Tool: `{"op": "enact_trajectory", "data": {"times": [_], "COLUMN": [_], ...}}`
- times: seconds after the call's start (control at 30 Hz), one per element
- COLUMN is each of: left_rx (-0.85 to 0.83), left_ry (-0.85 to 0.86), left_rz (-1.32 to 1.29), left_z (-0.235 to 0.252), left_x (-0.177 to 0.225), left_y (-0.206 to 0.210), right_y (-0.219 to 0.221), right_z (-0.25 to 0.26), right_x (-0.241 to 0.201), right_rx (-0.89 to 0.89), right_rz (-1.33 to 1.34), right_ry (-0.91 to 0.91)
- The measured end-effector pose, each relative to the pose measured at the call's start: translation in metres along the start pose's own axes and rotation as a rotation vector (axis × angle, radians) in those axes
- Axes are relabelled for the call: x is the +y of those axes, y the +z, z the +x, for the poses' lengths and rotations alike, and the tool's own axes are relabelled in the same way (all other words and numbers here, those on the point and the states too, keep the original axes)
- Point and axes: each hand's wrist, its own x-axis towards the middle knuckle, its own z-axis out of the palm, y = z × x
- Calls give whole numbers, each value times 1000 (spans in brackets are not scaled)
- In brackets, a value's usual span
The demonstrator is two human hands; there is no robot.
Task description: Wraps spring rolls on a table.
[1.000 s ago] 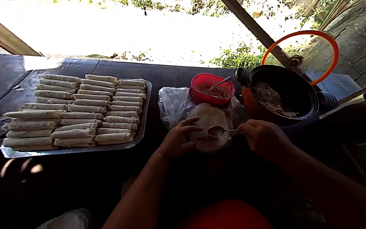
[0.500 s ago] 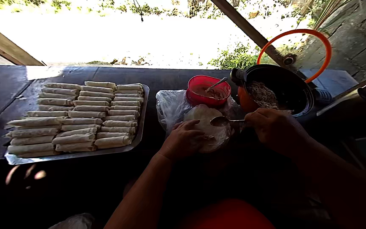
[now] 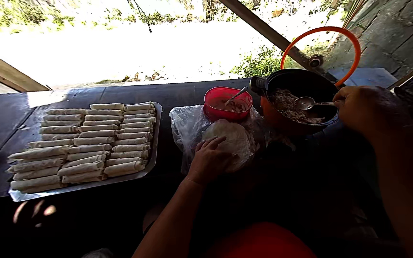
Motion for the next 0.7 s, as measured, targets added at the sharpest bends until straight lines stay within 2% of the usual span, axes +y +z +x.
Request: {"op": "enact_trajectory", "data": {"times": [0.2,0.3,0.43,0.53,0.7], "left_rx": [5,33,54,33,23], "left_ry": [-84,-87,-22,16,63], "left_rz": [7,8,-88,-159,-266], "left_z": [5,4,-10,-25,-37], "left_x": [11,10,-19,-38,-52], "left_y": [9,9,-3,-14,-18], "right_y": [11,8,5,9,11], "right_z": [12,11,10,5,-7], "right_x": [8,5,3,4,-28], "right_rx": [-54,-141,-231,-230,-392], "right_rz": [-4,-13,-92,-143,-217], "right_ry": [35,73,105,111,109]}}
